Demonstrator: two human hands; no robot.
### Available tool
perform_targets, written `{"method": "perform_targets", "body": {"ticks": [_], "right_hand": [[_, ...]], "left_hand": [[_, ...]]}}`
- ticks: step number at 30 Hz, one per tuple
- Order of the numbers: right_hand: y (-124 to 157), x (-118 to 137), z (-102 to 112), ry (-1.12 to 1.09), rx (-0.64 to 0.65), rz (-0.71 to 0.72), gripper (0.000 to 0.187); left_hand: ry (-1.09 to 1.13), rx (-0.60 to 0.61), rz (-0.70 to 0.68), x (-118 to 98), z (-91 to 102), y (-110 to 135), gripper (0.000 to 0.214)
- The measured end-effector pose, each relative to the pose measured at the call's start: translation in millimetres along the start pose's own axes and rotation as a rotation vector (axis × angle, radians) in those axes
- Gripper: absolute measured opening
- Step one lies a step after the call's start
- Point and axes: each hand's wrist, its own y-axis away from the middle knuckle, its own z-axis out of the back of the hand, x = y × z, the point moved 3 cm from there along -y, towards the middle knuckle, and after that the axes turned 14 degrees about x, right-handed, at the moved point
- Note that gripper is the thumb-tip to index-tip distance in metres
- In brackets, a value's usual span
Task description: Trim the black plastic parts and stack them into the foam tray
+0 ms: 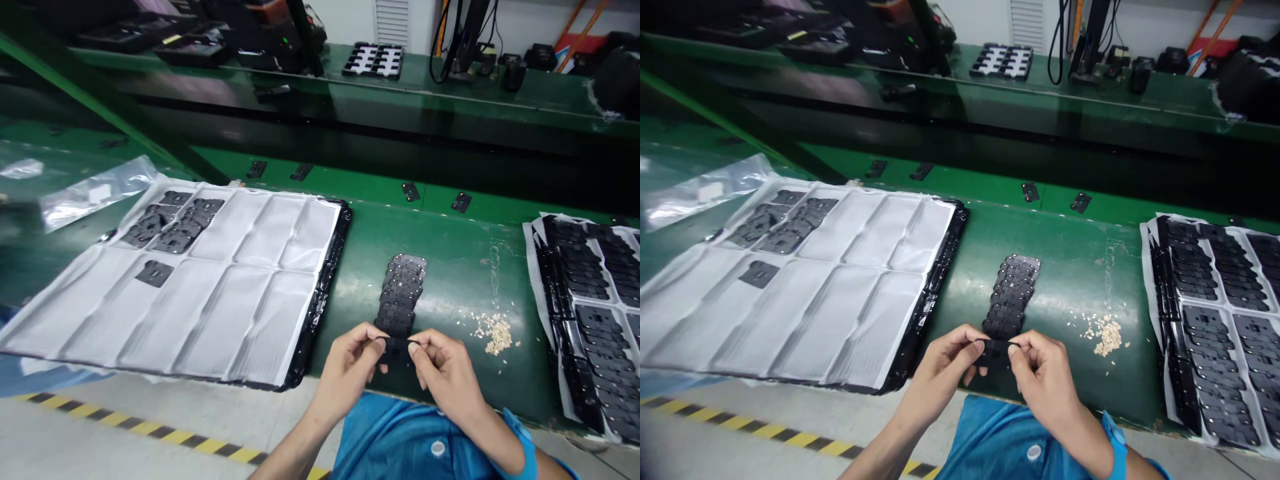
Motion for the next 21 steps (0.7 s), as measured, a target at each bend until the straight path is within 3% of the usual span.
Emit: {"method": "perform_targets", "body": {"ticks": [8,13,16,21], "right_hand": [[-4.4,-2.2,-2.9,0.182,-0.027,0.099,0.021],[-12.5,-3.1,-6.8,0.296,-0.081,0.134,0.016],[-17.4,-1.3,-8.5,0.405,-0.077,0.127,0.023],[-13.9,7.0,-5.9,0.583,-0.043,0.055,0.038]], "left_hand": [[-0.043,-0.028,-0.053,8.6,5.5,-5.3,0.026],[-0.498,-0.103,-0.204,11.4,19.9,1.4,0.027],[-0.85,-0.189,-0.4,21.8,31.7,-2.9,0.049],[-1.272,-0.102,-0.735,48.3,29.1,-28.2,0.071]]}}
